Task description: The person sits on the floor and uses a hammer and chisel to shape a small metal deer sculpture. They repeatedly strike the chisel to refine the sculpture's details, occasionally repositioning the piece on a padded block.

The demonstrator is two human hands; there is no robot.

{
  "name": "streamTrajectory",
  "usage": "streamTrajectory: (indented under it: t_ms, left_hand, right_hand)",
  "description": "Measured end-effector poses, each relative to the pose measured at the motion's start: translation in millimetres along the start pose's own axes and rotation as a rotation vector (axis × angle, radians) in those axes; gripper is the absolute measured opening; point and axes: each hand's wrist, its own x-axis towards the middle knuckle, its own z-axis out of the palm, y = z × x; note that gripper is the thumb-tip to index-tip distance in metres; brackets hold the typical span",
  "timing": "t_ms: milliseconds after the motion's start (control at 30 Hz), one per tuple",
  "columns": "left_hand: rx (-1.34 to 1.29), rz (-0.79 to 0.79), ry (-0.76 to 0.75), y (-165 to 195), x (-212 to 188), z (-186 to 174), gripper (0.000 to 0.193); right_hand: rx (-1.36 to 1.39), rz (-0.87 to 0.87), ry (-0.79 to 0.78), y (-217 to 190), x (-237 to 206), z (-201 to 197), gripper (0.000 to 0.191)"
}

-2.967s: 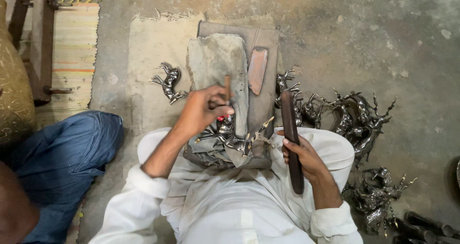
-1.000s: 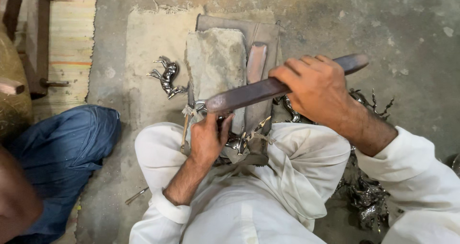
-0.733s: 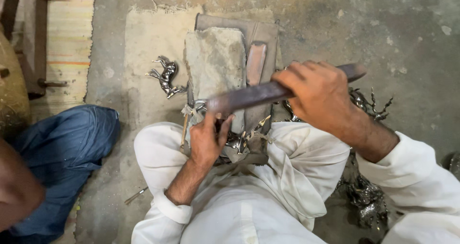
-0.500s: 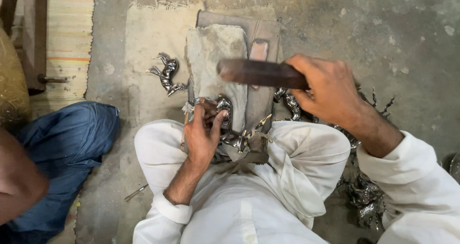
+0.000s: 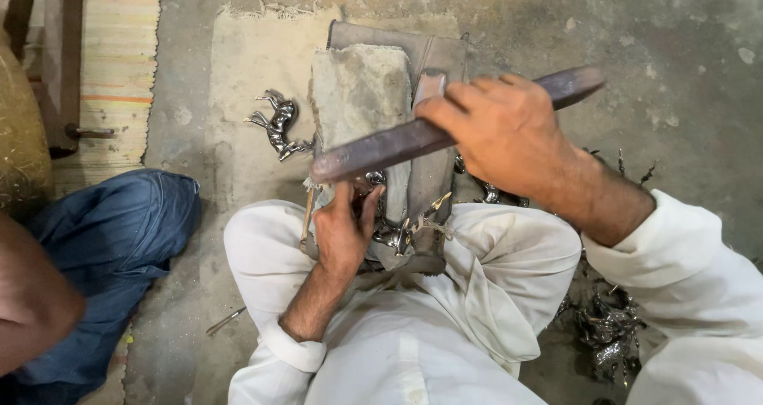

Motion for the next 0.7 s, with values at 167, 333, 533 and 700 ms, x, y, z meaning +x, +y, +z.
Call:
streamTrajectory:
  t_ms: [167,333,533,700]
  left_hand:
    - [-0.151,-0.095,0.033,0.8,6.8,-4.8,0.025]
    - [-0.387,-0.211,-0.108,-10.6,38.1,-16.6,0.031]
    - [-0.227,0.080,-0.668,-4.5,85.2,-17.8,0.032]
    - [-0.125,0.263,-0.732,6.0,94.5,-18.8,0.035]
  right_hand:
    - [-0.153,0.084,-0.287,4.8,-11.2,6.9,0.026]
    - [0.294,0.423,-0.417,25.9,-52.4,27.5,0.043]
    - [1.105,0.679,-0.235,14.4,-113.9,86.0,0.040]
    - [0.740,0.875,-0.028,-3.5,-138.8,105.3,0.041]
